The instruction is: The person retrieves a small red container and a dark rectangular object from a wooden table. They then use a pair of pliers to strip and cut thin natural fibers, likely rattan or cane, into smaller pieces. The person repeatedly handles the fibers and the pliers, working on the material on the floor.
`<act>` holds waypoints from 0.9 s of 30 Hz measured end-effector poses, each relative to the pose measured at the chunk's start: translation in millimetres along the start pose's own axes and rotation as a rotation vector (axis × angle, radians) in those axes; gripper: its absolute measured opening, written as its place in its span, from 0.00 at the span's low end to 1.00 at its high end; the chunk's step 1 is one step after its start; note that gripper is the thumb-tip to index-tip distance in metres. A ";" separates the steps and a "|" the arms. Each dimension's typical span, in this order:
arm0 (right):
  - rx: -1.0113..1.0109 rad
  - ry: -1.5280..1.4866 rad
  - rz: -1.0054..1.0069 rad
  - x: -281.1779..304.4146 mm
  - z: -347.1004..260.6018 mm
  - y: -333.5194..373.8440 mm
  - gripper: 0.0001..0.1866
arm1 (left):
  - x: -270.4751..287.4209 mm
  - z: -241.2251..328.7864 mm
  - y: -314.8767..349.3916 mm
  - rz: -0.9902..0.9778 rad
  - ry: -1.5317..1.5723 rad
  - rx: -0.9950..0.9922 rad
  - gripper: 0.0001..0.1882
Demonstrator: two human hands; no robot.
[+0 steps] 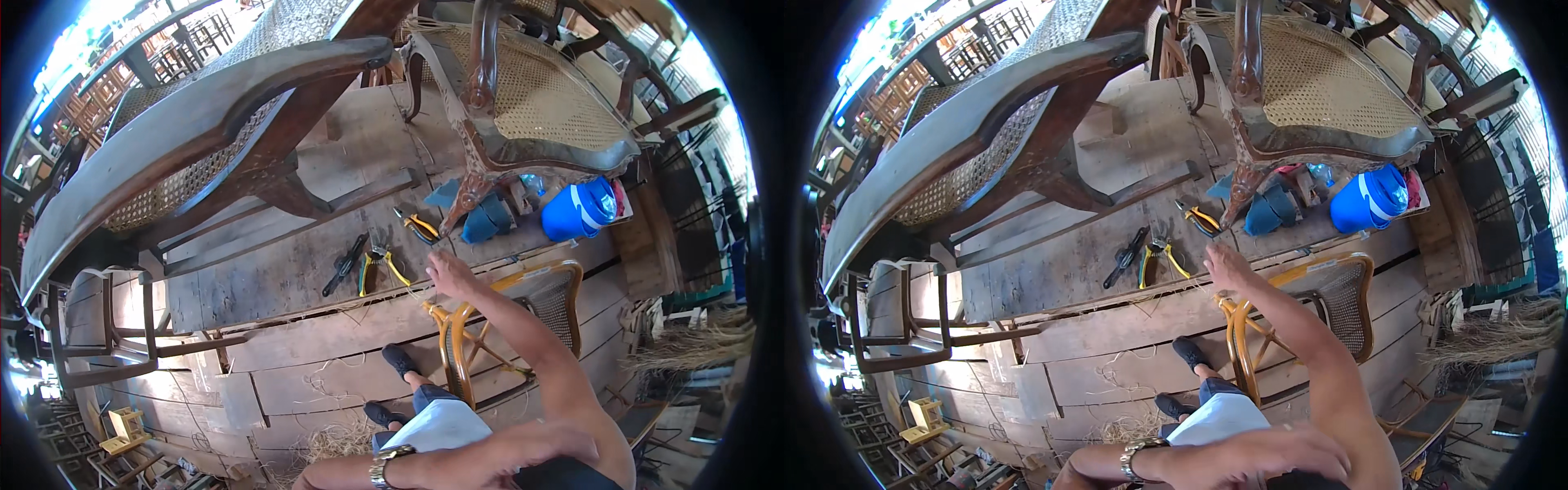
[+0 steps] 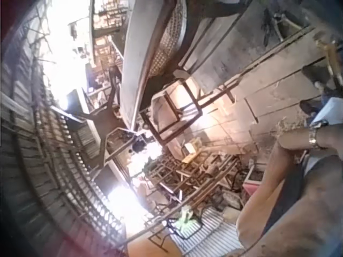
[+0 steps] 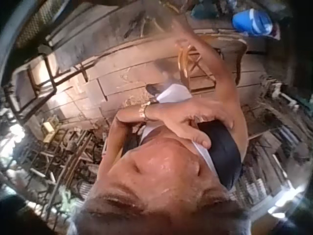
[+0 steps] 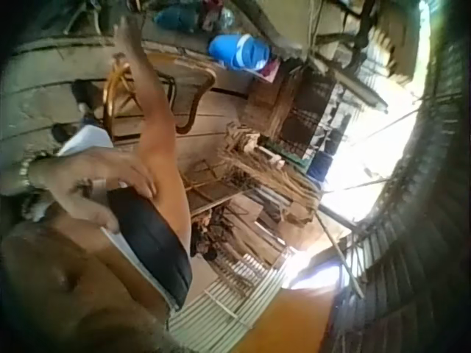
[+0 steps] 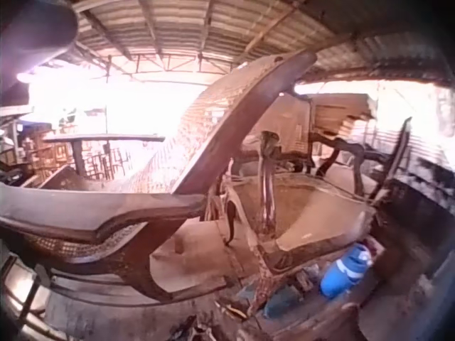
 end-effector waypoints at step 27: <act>0.152 -0.043 -0.004 0.5 -52.1 -10.5 0.20 | 29.9 -95.8 17.8 -0.391 0.260 0.498 0.12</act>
Point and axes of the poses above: each hand's wrist, its own y-axis away from the middle knuckle, its own x-axis out of the back of the hand, z = x × y, the point moved 7 cm from there along -y, towards the middle knuckle, and after that the axes turned 6 degrees about -y, right-handed, at the moved point
